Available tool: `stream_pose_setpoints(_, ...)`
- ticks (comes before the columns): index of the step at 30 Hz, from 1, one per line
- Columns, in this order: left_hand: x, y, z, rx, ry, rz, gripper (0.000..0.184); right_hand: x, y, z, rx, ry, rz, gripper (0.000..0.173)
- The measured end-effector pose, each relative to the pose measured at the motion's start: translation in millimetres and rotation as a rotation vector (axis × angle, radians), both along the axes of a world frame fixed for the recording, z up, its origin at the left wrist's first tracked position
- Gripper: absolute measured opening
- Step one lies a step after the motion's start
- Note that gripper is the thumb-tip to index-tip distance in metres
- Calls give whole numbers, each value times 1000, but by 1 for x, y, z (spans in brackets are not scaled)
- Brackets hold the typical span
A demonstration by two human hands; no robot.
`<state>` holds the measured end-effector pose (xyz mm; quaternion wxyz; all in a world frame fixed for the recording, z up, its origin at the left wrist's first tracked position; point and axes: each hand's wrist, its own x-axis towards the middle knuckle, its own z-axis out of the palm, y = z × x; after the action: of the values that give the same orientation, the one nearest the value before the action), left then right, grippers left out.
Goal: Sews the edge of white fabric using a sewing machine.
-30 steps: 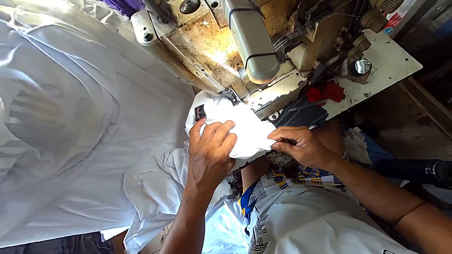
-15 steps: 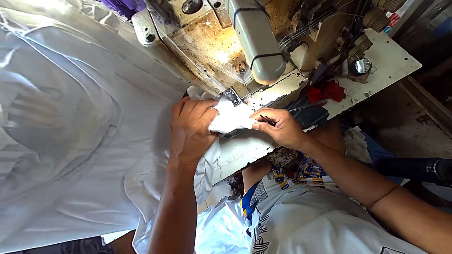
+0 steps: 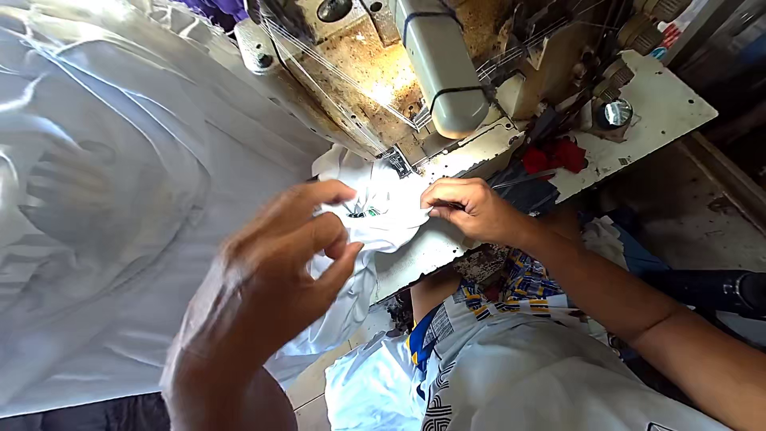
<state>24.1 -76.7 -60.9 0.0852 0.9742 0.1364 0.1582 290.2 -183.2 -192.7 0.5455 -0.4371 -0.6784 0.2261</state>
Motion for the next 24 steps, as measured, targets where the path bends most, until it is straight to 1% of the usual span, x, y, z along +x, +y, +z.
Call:
stream_pose_setpoints(2, 9, -22, -5, -126, -130, -50, 17, 2, -11, 7, -32, -173, 25, 12)
stream_pose_setpoints(3, 14, -29, -12, -155, -164, -61, 13, 2, -16, 7, -44, -240, 25, 13)
stream_pose_setpoints(4, 19, -32, -20, -137, -162, -64, 14, 1, -19, 7, -52, -292, 17, 15)
stream_pose_setpoints(7, 33, -22, -50, 54, 3, -18, 47, -2, -22, 2, -63, -355, -39, 20)
stream_pose_setpoints(8, 36, -17, -60, 112, 51, 6, 51, -3, -21, 1, -67, -347, -56, 20)
stream_pose_setpoints(9, 37, -14, -67, 141, 72, 29, 48, -4, -20, 0, -75, -329, -69, 18)
stream_pose_setpoints(10, 38, -13, -70, 145, 76, 45, 40, -5, -19, 1, -85, -300, -74, 16)
stream_pose_setpoints(12, 38, -16, -68, 132, 60, 34, 25, -5, -18, 2, -101, -226, -63, 15)
stream_pose_setpoints(16, 35, -36, -50, 77, -21, -29, 19, -2, -23, 11, -76, -122, 83, 11)
stream_pose_setpoints(19, 35, -46, -59, -20, -120, -22, 14, -3, -33, 16, -35, -133, 126, 10)
stream_pose_setpoints(20, 37, -48, -66, -40, -135, -6, 18, -3, -36, 15, -19, -146, 111, 10)
stream_pose_setpoints(21, 40, -50, -74, -29, -156, 14, 29, -4, -39, 14, -7, -154, 90, 11)
stream_pose_setpoints(23, 48, -49, -97, 119, -241, 82, 50, -5, -44, 10, 18, -134, 48, 11)
stream_pose_setpoints(24, 51, -46, -111, 215, -271, 130, 55, -6, -45, 7, 34, -111, 30, 12)
